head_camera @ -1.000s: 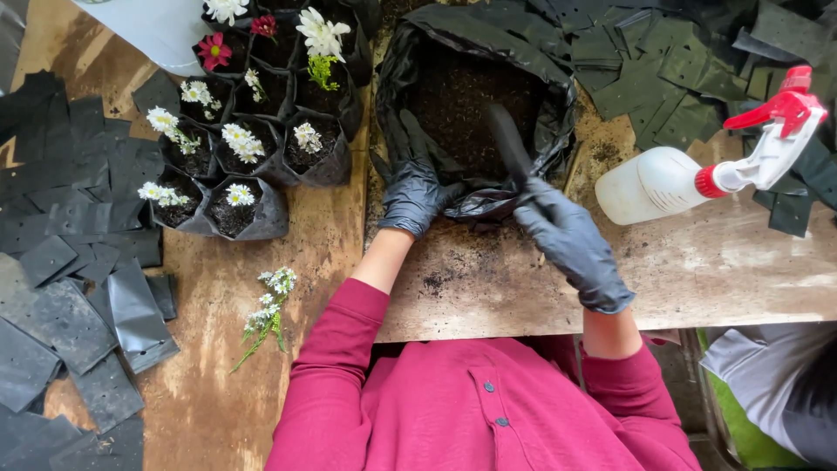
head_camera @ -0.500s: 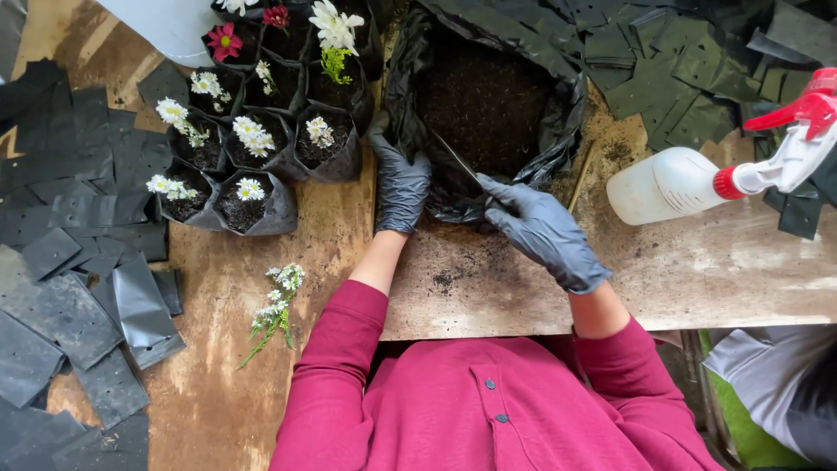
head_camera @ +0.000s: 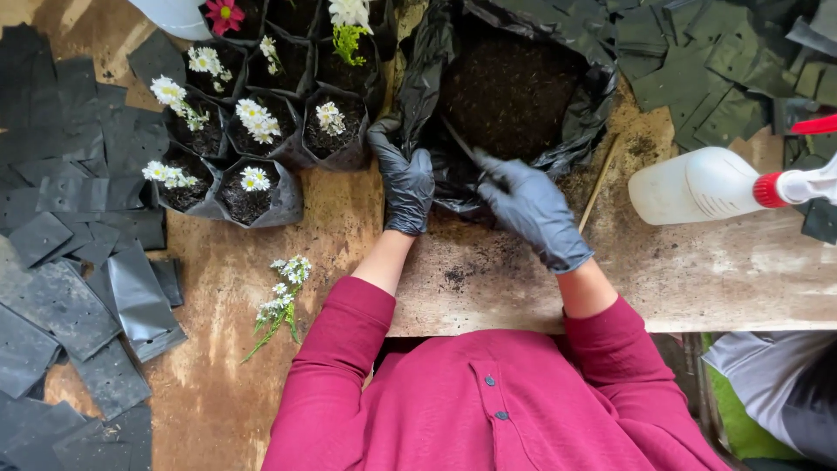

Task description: Filling small black plastic nursery pots with soil using a hand trowel in preparation for planting.

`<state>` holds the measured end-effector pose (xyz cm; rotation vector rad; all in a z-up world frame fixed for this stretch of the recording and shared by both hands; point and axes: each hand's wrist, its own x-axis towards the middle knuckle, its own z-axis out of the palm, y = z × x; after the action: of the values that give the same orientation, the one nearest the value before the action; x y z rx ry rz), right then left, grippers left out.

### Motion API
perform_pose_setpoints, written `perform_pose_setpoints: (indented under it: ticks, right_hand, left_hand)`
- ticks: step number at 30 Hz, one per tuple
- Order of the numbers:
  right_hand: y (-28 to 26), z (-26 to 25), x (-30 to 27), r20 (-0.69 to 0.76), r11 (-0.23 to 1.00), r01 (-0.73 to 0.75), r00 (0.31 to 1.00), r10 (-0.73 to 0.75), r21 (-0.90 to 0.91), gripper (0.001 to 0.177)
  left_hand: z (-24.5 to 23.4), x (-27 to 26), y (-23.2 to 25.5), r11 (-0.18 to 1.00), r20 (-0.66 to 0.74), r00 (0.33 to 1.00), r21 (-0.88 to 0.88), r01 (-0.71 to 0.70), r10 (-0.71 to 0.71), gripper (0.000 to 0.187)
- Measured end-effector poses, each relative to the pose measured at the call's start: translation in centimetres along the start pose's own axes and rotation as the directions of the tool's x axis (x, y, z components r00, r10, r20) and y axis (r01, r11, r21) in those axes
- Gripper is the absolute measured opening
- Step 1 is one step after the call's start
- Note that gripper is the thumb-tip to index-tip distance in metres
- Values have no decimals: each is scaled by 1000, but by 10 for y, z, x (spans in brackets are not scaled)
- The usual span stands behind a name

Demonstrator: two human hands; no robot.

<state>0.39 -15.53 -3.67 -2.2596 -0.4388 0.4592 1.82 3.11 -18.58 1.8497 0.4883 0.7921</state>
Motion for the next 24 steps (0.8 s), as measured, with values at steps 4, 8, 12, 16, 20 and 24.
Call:
perform_pose_setpoints:
  ticks: [4,8,12,16,20,24]
  right_hand:
    - [8,-9,-2,-82,994,-13,996,22,108,43]
    - [-17,-17,-29,-18,998,-24,1000,24,49,47]
    - [4,3,10,38,991,41,999,-37,-131,50]
    - [22,2,27,-132,998,37,991,-31,46,40]
    - [23,-5,21,-189,858,-116,952,239,500,42]
    - [9,-33,-13,-66,474,-40,977,204,880,33]
  left_hand:
    - [8,1,-12,1000,-33,999,-2,-1,1,70]
    - [20,1,-18,980,-82,997,198,7,9,81]
    - [7,-1,-7,996,-44,998,83,-37,40,83]
    - [-11,2,19,992,-45,998,-116,-50,46,61]
    - [-16,5,34,992,-37,998,-120,-47,43,59]
    - [-10,4,24,984,-26,997,-160,-77,74,58]
